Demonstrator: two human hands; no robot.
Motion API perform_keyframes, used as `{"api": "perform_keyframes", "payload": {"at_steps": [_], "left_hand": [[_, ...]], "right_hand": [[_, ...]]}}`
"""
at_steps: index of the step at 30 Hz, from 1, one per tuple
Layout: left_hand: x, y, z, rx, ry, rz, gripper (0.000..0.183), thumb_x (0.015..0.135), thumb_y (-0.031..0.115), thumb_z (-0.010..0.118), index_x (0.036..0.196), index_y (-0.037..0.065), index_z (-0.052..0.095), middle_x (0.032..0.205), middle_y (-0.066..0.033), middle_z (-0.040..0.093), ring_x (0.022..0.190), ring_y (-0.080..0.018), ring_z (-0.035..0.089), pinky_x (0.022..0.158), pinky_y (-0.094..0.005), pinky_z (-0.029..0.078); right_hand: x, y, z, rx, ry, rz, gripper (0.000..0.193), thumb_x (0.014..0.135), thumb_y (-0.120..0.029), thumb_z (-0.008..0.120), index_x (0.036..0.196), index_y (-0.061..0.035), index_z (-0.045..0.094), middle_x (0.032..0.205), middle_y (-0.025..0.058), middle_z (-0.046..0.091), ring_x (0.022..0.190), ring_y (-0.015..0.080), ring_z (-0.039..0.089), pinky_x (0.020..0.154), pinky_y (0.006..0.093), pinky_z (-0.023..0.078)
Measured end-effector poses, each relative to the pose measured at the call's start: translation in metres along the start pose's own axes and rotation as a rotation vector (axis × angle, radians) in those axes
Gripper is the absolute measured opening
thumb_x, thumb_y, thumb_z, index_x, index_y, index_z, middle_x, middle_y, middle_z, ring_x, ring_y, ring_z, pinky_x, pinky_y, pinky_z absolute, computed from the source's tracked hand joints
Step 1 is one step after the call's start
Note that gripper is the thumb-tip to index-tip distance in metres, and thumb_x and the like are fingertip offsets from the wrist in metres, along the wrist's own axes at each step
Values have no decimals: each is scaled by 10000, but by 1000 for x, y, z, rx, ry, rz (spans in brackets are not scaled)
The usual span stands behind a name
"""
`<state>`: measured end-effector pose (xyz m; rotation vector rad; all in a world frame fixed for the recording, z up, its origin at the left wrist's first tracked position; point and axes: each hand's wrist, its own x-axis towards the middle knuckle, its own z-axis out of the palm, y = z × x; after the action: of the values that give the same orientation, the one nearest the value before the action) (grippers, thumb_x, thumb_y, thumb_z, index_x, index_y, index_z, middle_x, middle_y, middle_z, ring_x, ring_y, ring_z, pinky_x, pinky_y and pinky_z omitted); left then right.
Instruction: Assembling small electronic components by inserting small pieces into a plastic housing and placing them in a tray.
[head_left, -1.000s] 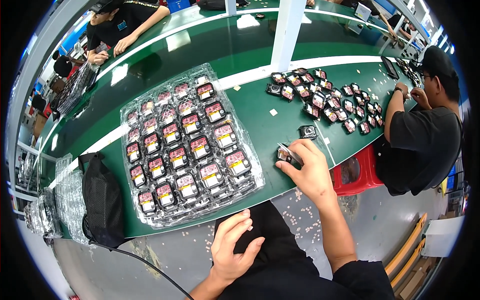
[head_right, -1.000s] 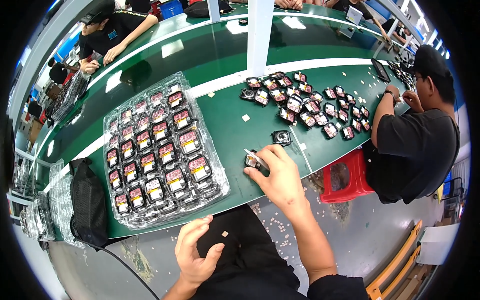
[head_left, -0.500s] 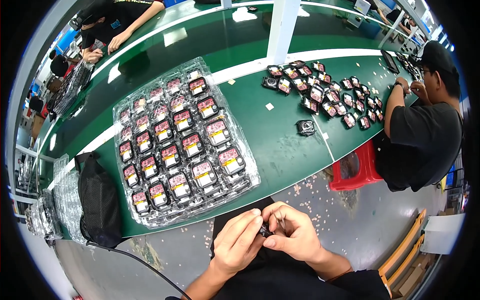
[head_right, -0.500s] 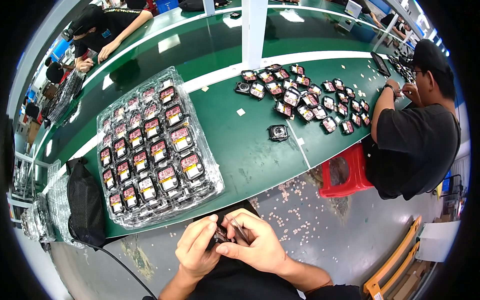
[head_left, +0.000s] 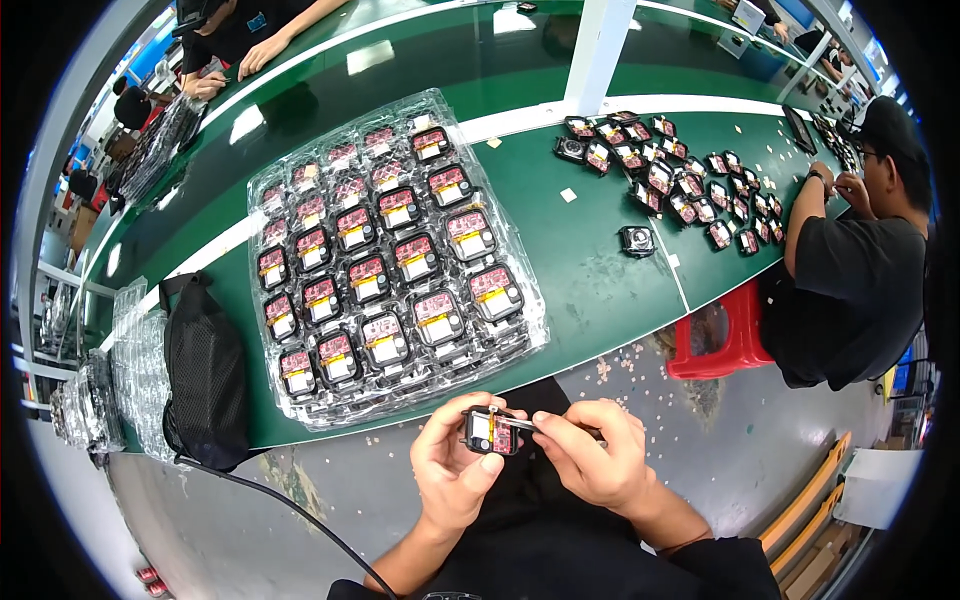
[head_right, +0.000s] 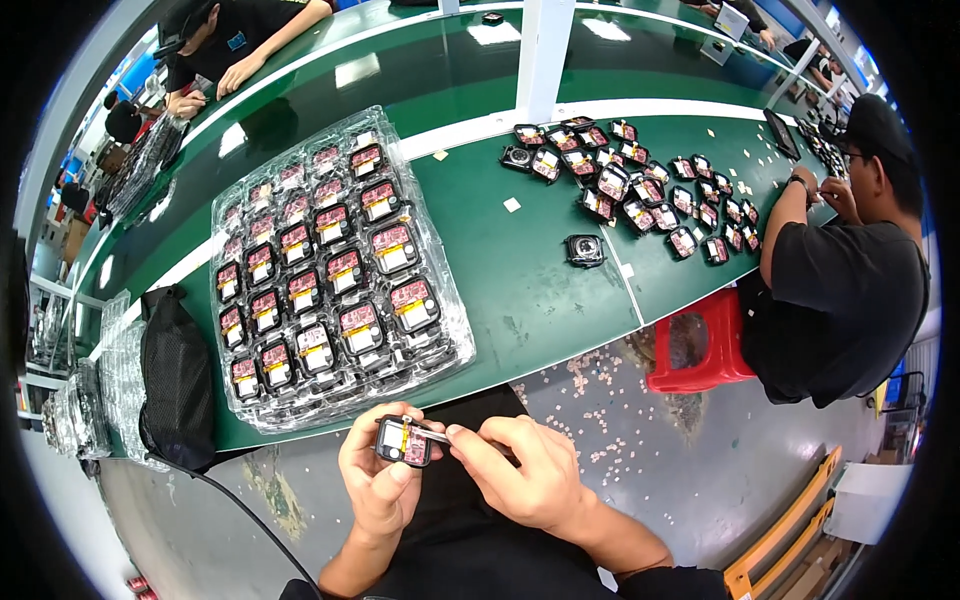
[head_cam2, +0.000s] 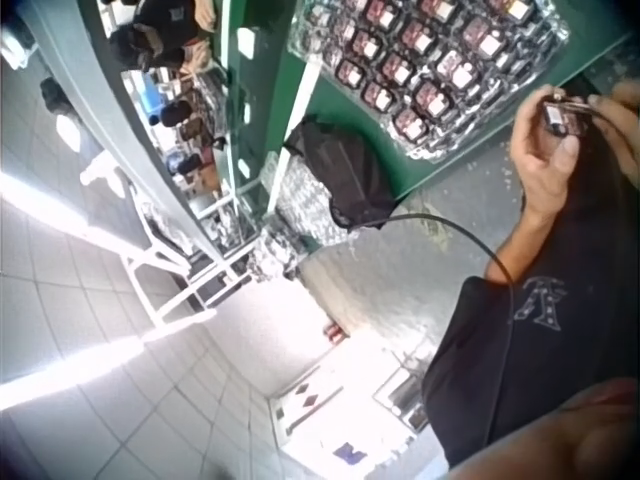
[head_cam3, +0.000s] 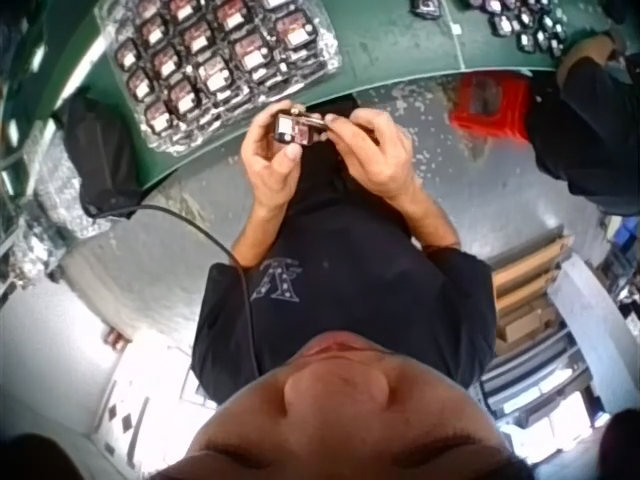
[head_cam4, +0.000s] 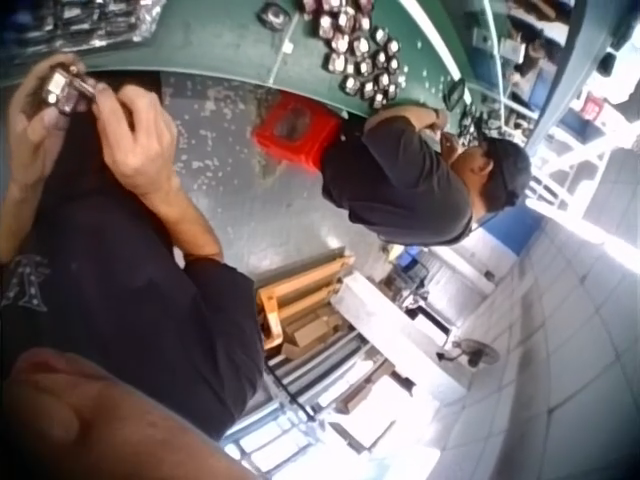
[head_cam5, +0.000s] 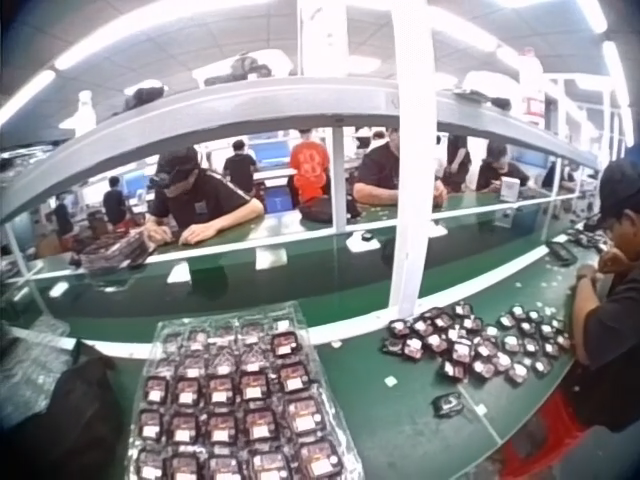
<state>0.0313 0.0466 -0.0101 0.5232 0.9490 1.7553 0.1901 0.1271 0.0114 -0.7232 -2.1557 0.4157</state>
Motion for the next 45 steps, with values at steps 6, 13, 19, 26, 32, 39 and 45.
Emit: {"api": "perform_keyframes", "payload": {"at_steps": [6, 13, 19, 26, 32, 39, 45], "left_hand": [[-6, -5, -12, 91, -18, 33, 644, 831, 140, 820, 1348, -90, 513, 1245, -221, 611, 1066, -302, 692, 879, -417, 631], [-6, -3, -12, 76, -12, 0, 655, 834, 156, 821, 1354, -102, 516, 1253, -225, 609, 1043, -281, 695, 882, -420, 630], [-2, 1, -15, 159, -36, 57, 626, 829, 175, 826, 1317, -110, 559, 1336, -227, 536, 1123, -278, 650, 880, -408, 635], [-4, 8, -17, 146, -55, 19, 567, 831, 79, 790, 1325, -102, 579, 1391, -191, 501, 1228, -249, 578, 961, -375, 565], [-4, 11, -15, 177, -77, 92, 564, 844, -33, 758, 1364, -113, 555, 1400, -183, 496, 1273, -255, 565, 1007, -356, 541], [-8, 18, -10, 314, -10, 209, 637, 801, 145, 842, 1315, -131, 585, 1245, -198, 587, 1084, -300, 674, 945, -406, 582], [-4, 26, -17, 867, -53, 640, 690, 771, 90, 869, 1359, -91, 557, 1136, -210, 670, 979, -324, 720, 851, -406, 612]], "right_hand": [[0, 0, 2, -44, -4, -83, 355, 707, -4, 792, 1058, -36, 762, 878, 37, 586, 586, 147, 561, 498, 280, 462], [0, -2, 7, 31, 17, -3, 317, 716, 9, 809, 1026, -44, 769, 855, 51, 610, 595, 166, 587, 498, 290, 470], [7, -5, 5, 197, -86, 201, 200, 790, -30, 819, 980, -34, 756, 849, 67, 631, 607, 190, 622, 511, 308, 493], [4, -10, 13, 74, -78, 119, 226, 777, -35, 825, 989, -23, 747, 850, 68, 631, 583, 195, 618, 499, 310, 497], [8, -15, 9, -1, -97, 65, 228, 777, -45, 826, 989, -31, 743, 857, 68, 635, 582, 193, 623, 501, 317, 505], [32, -11, -10, 218, -169, 197, 171, 857, -9, 759, 1018, 10, 708, 905, 116, 652, 696, 223, 664, 582, 295, 527], [50, -43, -6, 543, -329, 318, 329, 809, -125, 857, 1064, 16, 704, 1000, 139, 690, 771, 190, 695, 634, 286, 565]]}}
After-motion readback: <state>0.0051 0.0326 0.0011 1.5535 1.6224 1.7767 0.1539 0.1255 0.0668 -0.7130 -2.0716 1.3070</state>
